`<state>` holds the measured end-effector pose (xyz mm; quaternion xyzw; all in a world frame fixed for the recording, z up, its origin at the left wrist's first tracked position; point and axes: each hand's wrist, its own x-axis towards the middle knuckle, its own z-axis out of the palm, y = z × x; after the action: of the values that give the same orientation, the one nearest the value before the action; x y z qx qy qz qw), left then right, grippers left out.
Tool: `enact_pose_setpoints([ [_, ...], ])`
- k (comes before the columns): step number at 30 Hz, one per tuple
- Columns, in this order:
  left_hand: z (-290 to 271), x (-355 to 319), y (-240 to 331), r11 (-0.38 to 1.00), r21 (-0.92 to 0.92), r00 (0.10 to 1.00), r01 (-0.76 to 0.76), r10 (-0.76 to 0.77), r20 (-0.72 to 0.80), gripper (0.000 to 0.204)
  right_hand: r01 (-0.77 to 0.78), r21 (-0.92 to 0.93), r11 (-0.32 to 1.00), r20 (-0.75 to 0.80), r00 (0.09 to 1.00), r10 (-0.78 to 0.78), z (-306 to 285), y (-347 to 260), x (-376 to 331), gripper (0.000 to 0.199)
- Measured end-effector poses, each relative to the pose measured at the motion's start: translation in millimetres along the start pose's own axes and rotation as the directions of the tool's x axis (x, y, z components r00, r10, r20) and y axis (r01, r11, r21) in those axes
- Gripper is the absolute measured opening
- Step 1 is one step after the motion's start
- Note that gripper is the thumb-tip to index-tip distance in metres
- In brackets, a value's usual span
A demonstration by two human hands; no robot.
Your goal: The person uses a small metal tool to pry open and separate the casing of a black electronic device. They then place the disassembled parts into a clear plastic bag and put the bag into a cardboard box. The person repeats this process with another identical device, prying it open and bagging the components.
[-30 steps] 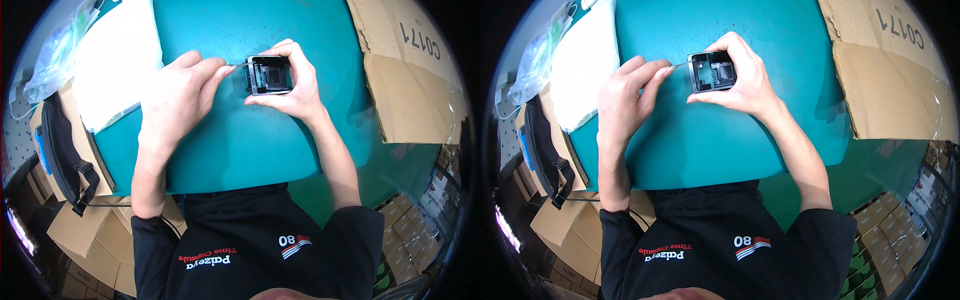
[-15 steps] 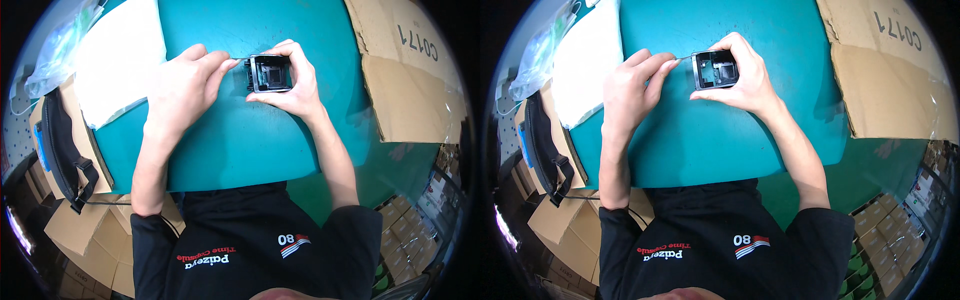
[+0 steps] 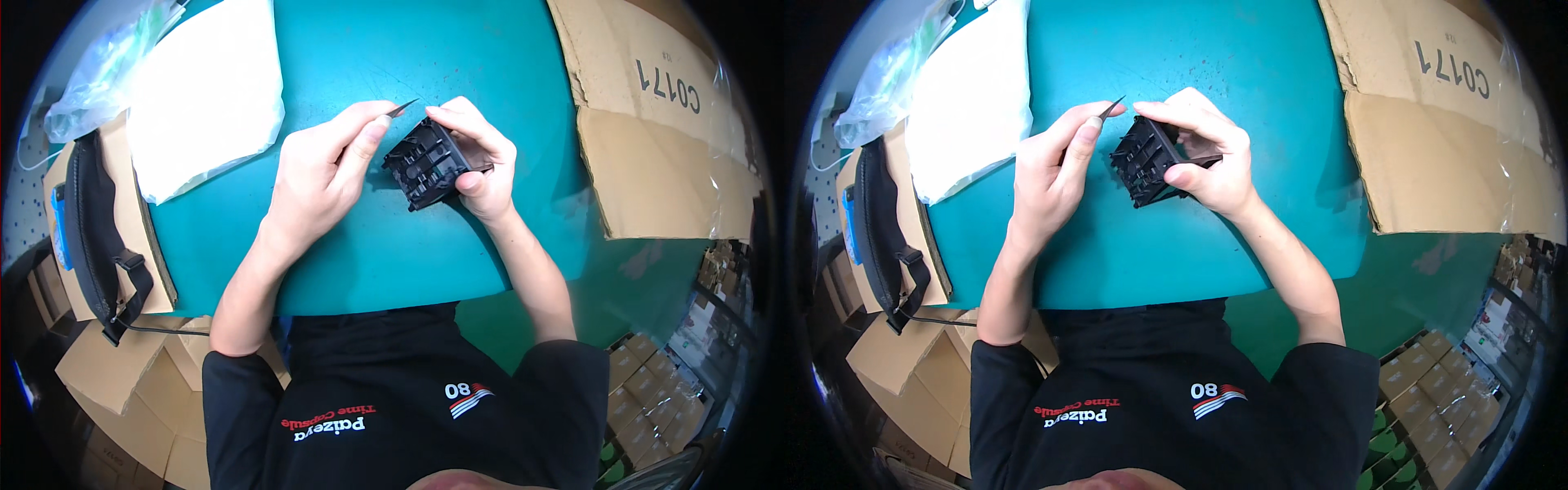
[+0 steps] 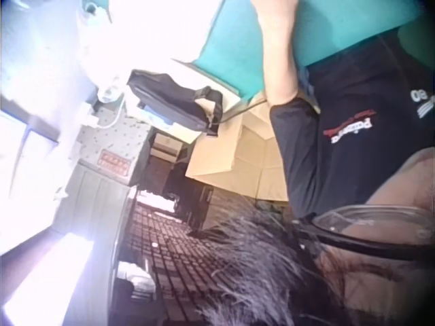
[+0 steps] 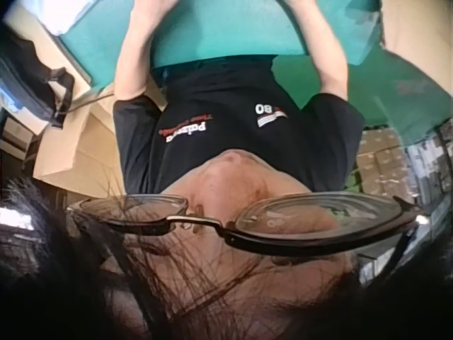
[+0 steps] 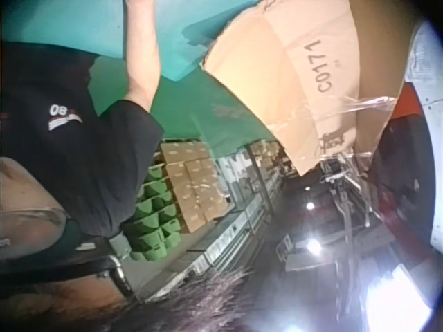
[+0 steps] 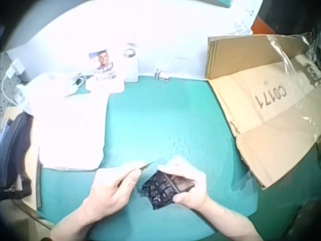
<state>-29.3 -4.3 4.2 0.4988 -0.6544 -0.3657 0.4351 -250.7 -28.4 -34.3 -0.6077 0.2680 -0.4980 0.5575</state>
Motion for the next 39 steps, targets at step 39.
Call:
enact_pose_setpoints([
  [39,-6,-12,10,0.954,0.106,0.958,-0.279,0.269,0.099,0.021,0.02,0.562,0.827,0.011,0.999,-0.032,-3,15,1,0.11],
])
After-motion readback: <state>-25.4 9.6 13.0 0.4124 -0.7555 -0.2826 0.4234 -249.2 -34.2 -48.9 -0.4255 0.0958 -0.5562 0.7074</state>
